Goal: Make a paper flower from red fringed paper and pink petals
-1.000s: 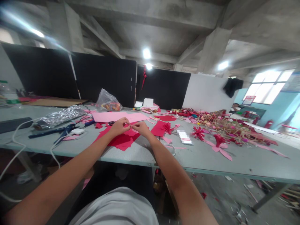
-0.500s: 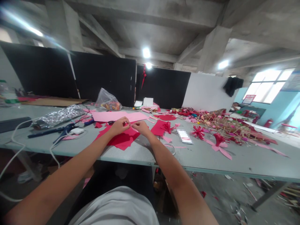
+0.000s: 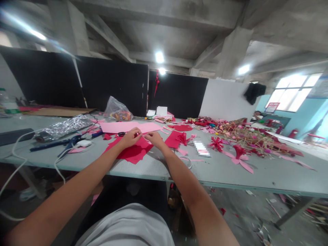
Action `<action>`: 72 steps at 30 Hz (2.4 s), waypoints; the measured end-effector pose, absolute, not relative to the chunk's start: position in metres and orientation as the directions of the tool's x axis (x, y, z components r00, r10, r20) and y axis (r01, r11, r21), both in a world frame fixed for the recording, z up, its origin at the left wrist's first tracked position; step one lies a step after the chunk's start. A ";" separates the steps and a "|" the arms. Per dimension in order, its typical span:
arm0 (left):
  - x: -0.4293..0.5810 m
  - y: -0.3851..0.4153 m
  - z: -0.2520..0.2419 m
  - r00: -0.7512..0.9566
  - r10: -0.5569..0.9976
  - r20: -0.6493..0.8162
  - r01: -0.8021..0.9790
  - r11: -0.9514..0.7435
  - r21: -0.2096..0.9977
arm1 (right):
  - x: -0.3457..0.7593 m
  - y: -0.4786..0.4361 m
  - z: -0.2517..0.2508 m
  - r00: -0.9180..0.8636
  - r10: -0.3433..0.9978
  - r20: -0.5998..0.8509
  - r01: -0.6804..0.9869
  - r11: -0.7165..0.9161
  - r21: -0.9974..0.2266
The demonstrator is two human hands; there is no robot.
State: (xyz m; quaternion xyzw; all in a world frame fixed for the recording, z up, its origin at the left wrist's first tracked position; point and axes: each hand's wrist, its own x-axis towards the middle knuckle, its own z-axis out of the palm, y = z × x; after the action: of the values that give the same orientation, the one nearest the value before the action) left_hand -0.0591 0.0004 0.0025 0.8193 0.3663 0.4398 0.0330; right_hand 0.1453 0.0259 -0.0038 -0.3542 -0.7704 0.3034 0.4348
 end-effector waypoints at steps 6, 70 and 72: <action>-0.060 0.004 0.001 0.334 0.630 0.701 0.570 -0.727 0.382 | 0.145 0.025 -0.003 -0.364 0.817 0.447 0.233 0.544 -0.806; -0.067 0.010 0.004 -0.026 0.815 0.580 0.581 -0.459 0.672 | 0.145 0.021 -0.002 -0.342 0.876 0.339 0.156 0.409 -0.899; -0.061 0.006 0.006 0.094 0.811 0.577 0.518 -0.535 0.667 | 0.146 0.020 -0.001 -0.362 0.863 0.353 0.181 0.437 -0.881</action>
State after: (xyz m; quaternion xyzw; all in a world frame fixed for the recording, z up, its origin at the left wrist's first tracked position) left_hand -0.0614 0.0064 0.0055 0.7244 0.4587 0.4926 0.1487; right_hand 0.1457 0.0195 -0.0014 -0.3591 -0.7269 0.3907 0.4359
